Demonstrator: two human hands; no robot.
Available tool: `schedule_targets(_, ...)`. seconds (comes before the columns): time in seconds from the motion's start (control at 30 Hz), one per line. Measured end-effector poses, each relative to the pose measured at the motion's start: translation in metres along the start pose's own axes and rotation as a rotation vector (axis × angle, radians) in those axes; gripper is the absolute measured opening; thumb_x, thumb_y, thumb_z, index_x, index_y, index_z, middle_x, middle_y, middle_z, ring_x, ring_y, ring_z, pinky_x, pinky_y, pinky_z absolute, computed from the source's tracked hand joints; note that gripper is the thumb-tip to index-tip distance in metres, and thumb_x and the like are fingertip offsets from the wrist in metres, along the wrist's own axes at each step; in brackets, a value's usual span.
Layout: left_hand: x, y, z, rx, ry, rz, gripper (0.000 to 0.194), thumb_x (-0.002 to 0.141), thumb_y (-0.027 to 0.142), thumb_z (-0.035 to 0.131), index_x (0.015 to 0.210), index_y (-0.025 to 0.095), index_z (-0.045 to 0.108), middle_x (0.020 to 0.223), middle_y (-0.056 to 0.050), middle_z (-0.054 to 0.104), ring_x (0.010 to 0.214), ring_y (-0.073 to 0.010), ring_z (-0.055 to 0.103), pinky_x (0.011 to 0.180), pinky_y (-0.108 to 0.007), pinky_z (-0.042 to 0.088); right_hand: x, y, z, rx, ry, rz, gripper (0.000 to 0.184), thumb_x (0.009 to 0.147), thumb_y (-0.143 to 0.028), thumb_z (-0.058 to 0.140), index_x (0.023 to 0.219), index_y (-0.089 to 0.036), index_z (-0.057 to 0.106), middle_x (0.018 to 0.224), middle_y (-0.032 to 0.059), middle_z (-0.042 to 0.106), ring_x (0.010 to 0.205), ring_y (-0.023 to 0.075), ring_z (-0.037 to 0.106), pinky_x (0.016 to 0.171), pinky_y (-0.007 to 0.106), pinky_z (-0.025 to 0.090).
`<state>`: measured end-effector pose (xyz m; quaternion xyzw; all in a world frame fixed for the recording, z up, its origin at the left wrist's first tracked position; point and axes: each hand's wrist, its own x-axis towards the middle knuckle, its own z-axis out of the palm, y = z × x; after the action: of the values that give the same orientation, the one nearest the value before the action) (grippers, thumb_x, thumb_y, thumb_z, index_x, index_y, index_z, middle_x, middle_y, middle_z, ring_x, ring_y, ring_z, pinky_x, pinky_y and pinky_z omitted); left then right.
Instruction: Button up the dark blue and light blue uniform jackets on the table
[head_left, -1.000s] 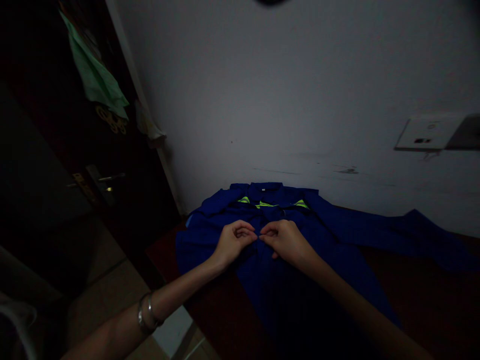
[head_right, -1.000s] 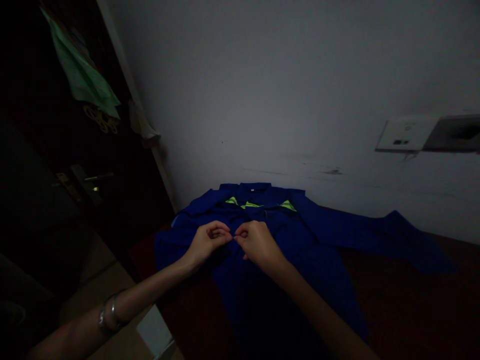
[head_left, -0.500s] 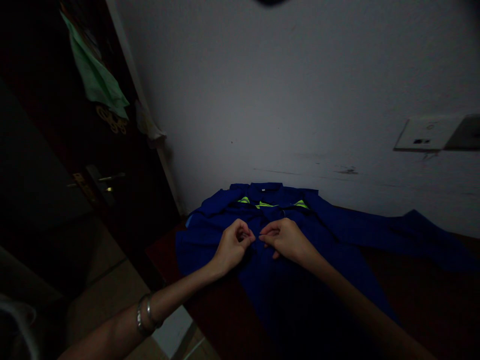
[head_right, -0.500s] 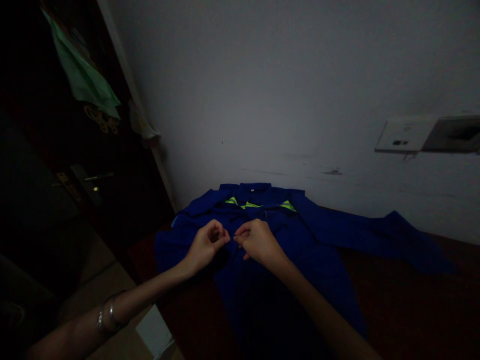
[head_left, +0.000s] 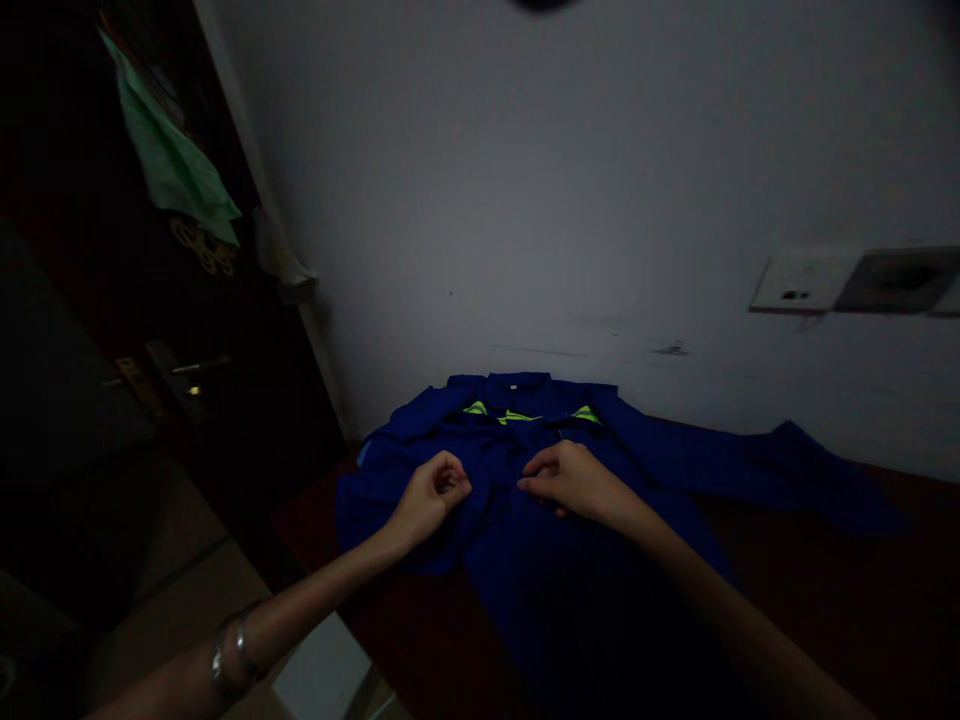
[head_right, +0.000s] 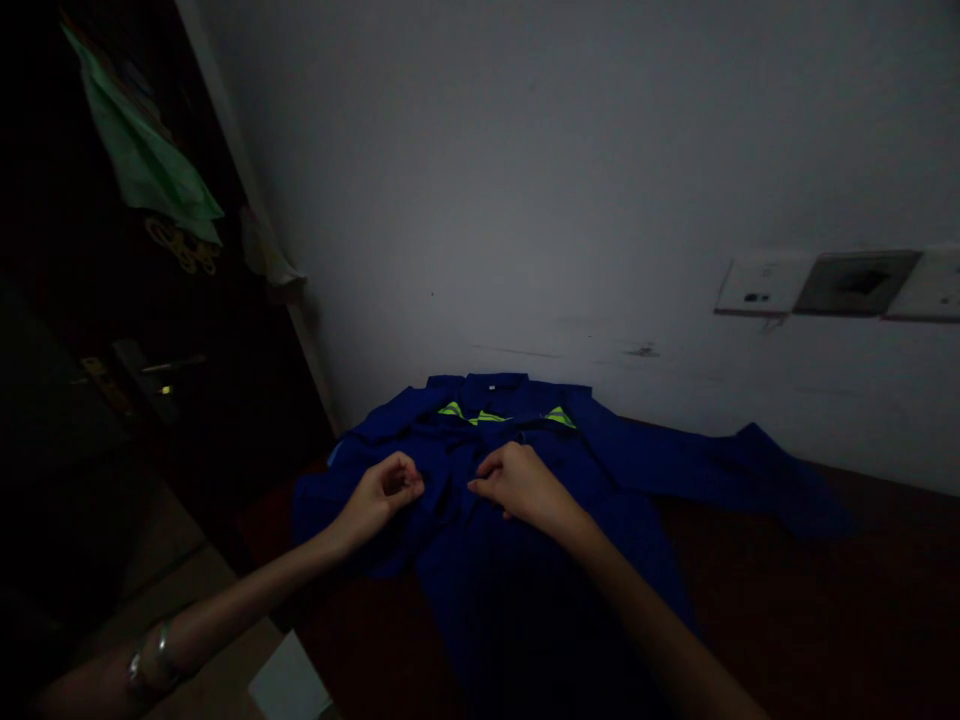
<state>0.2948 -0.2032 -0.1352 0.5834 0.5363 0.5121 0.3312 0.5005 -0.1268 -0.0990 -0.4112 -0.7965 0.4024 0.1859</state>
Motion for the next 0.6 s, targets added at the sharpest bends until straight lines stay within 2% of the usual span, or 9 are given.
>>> schedule_targets(0.17, 0.006, -0.004, -0.003, 0.055, -0.061, -0.014, 0.015, 0.068, 0.025, 0.060, 0.072, 0.015, 0.048, 0.067, 0.002, 0.048, 0.064, -0.0094, 0.046, 0.060, -0.020, 0.036, -0.004, -0.002, 0.001, -0.140, 0.052, -0.120, 0.030, 0.067, -0.039, 0.061, 0.082, -0.014, 0.068, 0.069, 0.0041, 0.067, 0.058, 0.0121, 0.059, 0.047, 0.017, 0.038)
schedule_targets(0.3, 0.022, -0.004, -0.004, 0.078, -0.107, -0.050, 0.015, 0.065, 0.024, 0.060, 0.072, 0.015, 0.051, 0.066, 0.003, 0.050, 0.063, -0.0099, 0.047, 0.059, -0.020, 0.036, -0.011, 0.005, -0.006, -0.141, 0.029, -0.137, 0.032, 0.067, -0.043, 0.060, 0.081, -0.016, 0.069, 0.069, 0.0029, 0.067, 0.058, 0.0117, 0.058, 0.047, 0.018, 0.036)
schedule_targets(0.43, 0.040, 0.001, 0.001, 0.091, -0.163, -0.088, 0.013, 0.062, 0.024, 0.059, 0.068, 0.015, 0.052, 0.061, 0.004, 0.050, 0.057, -0.0096, 0.046, 0.055, -0.020, 0.034, -0.024, 0.022, -0.023, -0.194, 0.053, -0.143, 0.026, 0.073, -0.036, 0.053, 0.079, -0.016, 0.068, 0.065, 0.0027, 0.066, 0.058, 0.0114, 0.058, 0.049, 0.018, 0.036)
schedule_targets(0.6, 0.059, 0.011, 0.012, 0.138, -0.215, -0.076, 0.010, 0.060, 0.023, 0.057, 0.064, 0.014, 0.054, 0.060, 0.003, 0.051, 0.057, -0.0102, 0.046, 0.055, -0.020, 0.034, -0.043, 0.051, -0.052, -0.188, 0.118, -0.060, 0.022, 0.072, -0.025, 0.048, 0.078, -0.014, 0.066, 0.065, 0.0033, 0.066, 0.057, 0.0112, 0.058, 0.050, 0.018, 0.037)
